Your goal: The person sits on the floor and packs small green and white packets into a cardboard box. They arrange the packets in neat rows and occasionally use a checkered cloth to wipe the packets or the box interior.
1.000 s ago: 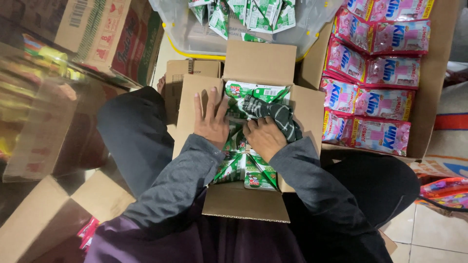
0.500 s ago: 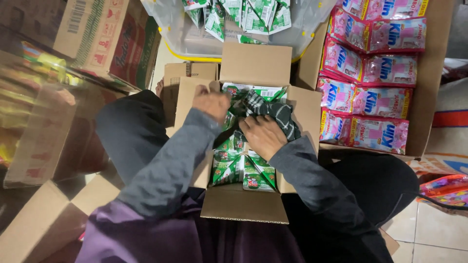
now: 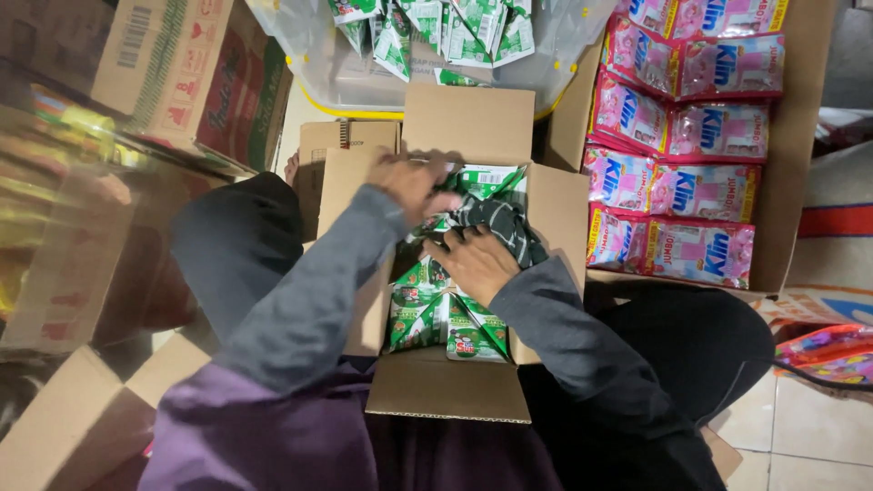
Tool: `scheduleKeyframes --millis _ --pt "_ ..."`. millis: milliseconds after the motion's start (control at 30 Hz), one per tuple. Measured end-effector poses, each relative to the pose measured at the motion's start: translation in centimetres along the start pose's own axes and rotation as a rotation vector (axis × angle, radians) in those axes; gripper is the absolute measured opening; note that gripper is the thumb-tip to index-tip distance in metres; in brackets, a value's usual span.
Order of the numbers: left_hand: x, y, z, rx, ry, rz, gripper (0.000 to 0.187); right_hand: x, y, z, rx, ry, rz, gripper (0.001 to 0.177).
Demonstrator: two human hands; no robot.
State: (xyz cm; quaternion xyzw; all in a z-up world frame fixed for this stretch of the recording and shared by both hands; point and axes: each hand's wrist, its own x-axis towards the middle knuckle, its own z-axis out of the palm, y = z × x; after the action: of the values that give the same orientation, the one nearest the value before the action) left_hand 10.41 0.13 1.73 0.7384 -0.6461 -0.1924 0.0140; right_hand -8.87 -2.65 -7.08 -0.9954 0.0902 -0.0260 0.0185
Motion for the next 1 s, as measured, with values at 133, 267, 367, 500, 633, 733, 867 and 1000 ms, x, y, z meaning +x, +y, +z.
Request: scheduleKeyframes --millis 133,267,367,500,633,733,867,1000 --pt "-1.5 -5.2 6.8 0.277 0.402 0.206 0.055 0.0 0.4 1.1 0.002 0.056 -0.001 0.027" --pt "-1.3 -4.8 9.2 0.328 0.571 0.278 0.040 0.1 0.6 0.2 -0.038 0.137 0.007 0.022" --pt "-0.6 -4.1 10.4 0.308 0.498 0.298 0.035 -0.5 0.8 -1.9 -0.060 0.092 0.012 0.022" --pt "-2.2 -2.3 6.3 0.312 0.264 0.246 0.021 -0.7 1.4 -2.9 -0.019 0.053 -0.005 0.029" --pt "-3.8 -1.3 1.6 0.174 0.033 0.090 0.020 -0.8 1.9 -4.0 0.104 0.052 0.056 0.031" --pt "-2.4 -3.7 4.1 -0.090 0.419 0.174 0.040 -0.7 2.1 -4.6 0.214 0.100 0.169 0.066" --pt "-1.6 -3.9 4.5 -0.141 0.237 0.096 0.040 -0.7 1.7 -6.2 0.324 0.104 0.208 0.057" --pt "0.2 -2.8 5.8 0.129 -0.172 0.046 0.061 -0.7 2.1 -5.4 0.179 0.029 0.114 0.055"
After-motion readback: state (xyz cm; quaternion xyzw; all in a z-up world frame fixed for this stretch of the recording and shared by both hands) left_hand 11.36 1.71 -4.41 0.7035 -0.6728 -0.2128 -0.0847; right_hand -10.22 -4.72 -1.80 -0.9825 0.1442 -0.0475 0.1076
